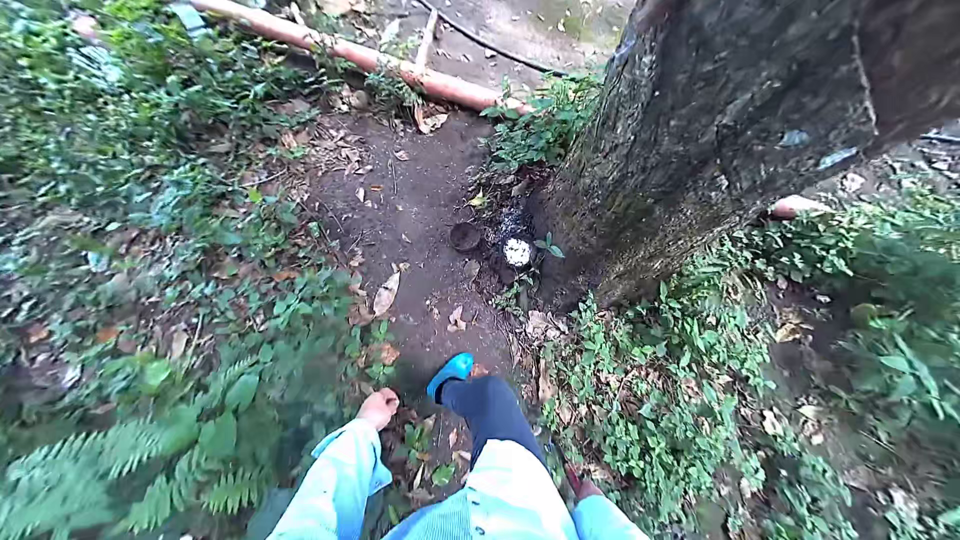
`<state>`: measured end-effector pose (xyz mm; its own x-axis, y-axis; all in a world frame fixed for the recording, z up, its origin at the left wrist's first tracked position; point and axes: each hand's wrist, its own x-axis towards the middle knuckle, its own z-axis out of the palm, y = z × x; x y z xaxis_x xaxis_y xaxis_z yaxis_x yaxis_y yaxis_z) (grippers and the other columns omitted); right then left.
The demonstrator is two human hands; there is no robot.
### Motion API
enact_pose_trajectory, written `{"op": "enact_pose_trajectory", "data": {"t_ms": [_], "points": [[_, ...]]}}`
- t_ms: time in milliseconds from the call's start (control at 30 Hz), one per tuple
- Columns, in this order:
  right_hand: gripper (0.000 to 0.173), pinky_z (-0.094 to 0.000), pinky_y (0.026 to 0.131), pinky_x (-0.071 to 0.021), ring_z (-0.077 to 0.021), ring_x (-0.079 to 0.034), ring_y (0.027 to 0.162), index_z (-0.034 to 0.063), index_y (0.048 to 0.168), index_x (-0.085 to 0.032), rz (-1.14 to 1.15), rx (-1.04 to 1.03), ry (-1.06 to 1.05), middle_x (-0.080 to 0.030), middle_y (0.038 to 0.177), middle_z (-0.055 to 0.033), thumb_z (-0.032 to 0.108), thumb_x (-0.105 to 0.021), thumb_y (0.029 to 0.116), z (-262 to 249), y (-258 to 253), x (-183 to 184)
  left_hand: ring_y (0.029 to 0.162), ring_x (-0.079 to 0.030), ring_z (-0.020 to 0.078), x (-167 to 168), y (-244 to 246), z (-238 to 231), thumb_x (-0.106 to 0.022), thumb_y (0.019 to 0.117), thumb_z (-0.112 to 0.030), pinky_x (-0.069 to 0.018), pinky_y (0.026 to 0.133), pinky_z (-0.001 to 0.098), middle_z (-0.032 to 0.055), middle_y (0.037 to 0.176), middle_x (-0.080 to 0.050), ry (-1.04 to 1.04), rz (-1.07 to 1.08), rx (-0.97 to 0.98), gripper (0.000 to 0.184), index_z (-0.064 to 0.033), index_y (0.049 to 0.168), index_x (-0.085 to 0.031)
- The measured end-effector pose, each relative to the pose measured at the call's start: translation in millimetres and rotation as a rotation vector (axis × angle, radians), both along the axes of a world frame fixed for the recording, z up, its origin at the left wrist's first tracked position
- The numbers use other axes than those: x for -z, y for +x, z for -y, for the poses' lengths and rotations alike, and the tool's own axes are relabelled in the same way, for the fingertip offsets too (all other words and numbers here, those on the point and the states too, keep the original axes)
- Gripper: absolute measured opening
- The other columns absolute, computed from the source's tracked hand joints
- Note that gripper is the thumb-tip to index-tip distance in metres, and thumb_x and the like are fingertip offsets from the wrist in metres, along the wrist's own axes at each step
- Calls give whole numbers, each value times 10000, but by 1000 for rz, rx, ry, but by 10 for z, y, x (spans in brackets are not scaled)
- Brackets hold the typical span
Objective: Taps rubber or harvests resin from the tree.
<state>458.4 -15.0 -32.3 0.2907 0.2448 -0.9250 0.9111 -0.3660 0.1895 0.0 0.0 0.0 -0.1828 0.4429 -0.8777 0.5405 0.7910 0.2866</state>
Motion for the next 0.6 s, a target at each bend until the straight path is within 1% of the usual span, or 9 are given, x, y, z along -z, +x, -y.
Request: {"op": "enact_pose_trajectory", "data": {"t_ms": [67, 133, 200, 267, 333, 433, 467, 533, 600], "points": [[609, -525, 1131, -416, -360, -523, 1378, -26, 1449, -507, -8, 74, 90, -551, 1454, -249, 339, -654, 985, -563, -321, -90, 1291, -604, 361, -61, -122, -548, -497, 1086, -206, -431, 1136, 523, 241, 1342, -639, -36, 25, 101, 364, 10, 1364, -591], [558, -532, 1142, -406, -362, -521, 1381, -7, 1465, -499, -45, 170, 109, -552, 1458, -244, 304, -624, 1019, -1072, -581, -31, 1312, -589, 362, -144, -284, -1005, -495, 1088, -220, -418, 1143, 528, 241, 1356, -632, -109, 33, 240, 372, 6, 1368, -592], [537, -550, 1144, -399, -381, -516, 1383, 9, 1500, -467, -96, 193, 142, -538, 1470, -255, 212, -604, 1022, -1704, -915, -213, 1335, -570, 364, -167, -469, -1514, -511, 1080, -231, -408, 1150, 541, 234, 1384, -618, -136, 7, 334, 373, -16, 1368, -609], [581, -582, 1115, -426, -417, -533, 1358, 70, 1550, -401, -122, 191, 198, -542, 1456, -269, 161, -601, 1012, -2235, -1178, -396, 1333, -570, 372, -206, -601, -1975, -511, 1079, -221, -411, 1149, 546, 241, 1381, -617, -95, 6, 279, 368, -12, 1366, -608], [648, -617, 1068, -454, -444, -570, 1304, 135, 1591, -344, -132, 191, 255, -582, 1405, -274, 167, -608, 999, -2684, -1385, -438, 1281, -603, 381, -208, -680, -2443, -503, 1075, -168, -438, 1124, 532, 263, 1340, -630, -13, 35, 109, 354, 31, 1353, -595], [649, -612, 1048, -466, -425, -601, 1272, 173, 1614, -284, -150, 203, 279, -612, 1376, -252, 156, -556, 1025, -3237, -1655, -558, 1233, -632, 354, -84, -614, -3121, -463, 1098, -171, -463, 1101, 474, 271, 1336, -623, 71, 107, -104, 391, 64, 1404, -531], [659, -612, 1048, -465, -428, -602, 1271, 176, 1620, -272, -156, 225, 294, -610, 1377, -256, 134, -550, 1025, -3387, -1716, -548, 1235, -634, 347, -15, -560, -3343, -455, 1103, -187, -466, 1099, 467, 270, 1346, -618, 83, 128, -104, 403, 61, 1414, -522], [687, -624, 1047, -459, -437, -600, 1270, 197, 1629, -259, -164, 283, 330, -599, 1390, -262, 101, -549, 1014, -3633, -1785, -395, 1261, -621, 350, 149, -416, -3774, -451, 1104, -208, -456, 1115, 476, 268, 1361, -610, 95, 158, -8, 409, 51, 1410, -531], [667, -631, 1038, -462, -443, -602, 1263, 209, 1618, -301, -158, 340, 361, -604, 1383, -264, 105, -559, 1012, -3805, -1813, -133, 1274, -610, 358, 442, -232, -4129, -459, 1098, -210, -450, 1118, 493, 270, 1365, -606, 104, 183, 84, 400, 44, 1393, -552]]}}
